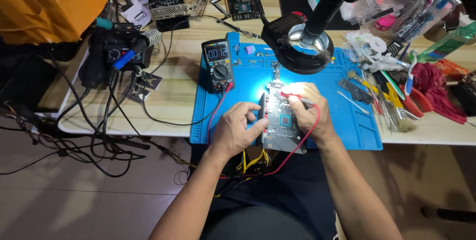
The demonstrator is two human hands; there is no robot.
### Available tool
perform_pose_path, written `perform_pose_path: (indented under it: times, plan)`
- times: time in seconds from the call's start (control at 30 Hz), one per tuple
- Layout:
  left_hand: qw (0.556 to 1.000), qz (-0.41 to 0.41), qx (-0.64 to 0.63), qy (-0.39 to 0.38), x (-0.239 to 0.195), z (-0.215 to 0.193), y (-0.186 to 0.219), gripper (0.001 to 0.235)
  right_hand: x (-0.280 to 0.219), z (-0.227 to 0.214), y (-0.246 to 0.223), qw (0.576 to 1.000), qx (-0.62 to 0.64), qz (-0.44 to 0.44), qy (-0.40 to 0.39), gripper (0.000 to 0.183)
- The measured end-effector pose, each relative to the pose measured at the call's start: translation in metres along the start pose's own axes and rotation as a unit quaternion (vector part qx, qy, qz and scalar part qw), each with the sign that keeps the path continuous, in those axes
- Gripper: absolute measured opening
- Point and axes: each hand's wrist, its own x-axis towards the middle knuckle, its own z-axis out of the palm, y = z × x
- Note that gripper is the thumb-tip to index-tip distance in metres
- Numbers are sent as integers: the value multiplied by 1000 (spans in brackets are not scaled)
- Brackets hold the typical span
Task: Testing and diagnosing a circuit board using a digital multimeter and probes under a microscope
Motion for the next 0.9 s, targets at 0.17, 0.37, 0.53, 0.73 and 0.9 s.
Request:
perform_pose_path:
  times: [0.17,0.37,0.53,0.73,0.9]
  plan:
    - [1000,6,6,1,0,-1,-1,48,2,1,-8,1000,13,20,9,8]
    - [1000,17,7,5,1,-1,1,47,0,0,-7,999,16,36,17,8]
    - [1000,12,3,7,1,0,0,47,1,0,-8,999,18,41,20,8]
    - [1000,13,-1,4,1,0,-1,47,0,0,-8,999,22,41,24,9]
    - [1000,10,-2,2,1,-1,-1,45,-1,0,-7,998,24,45,28,9]
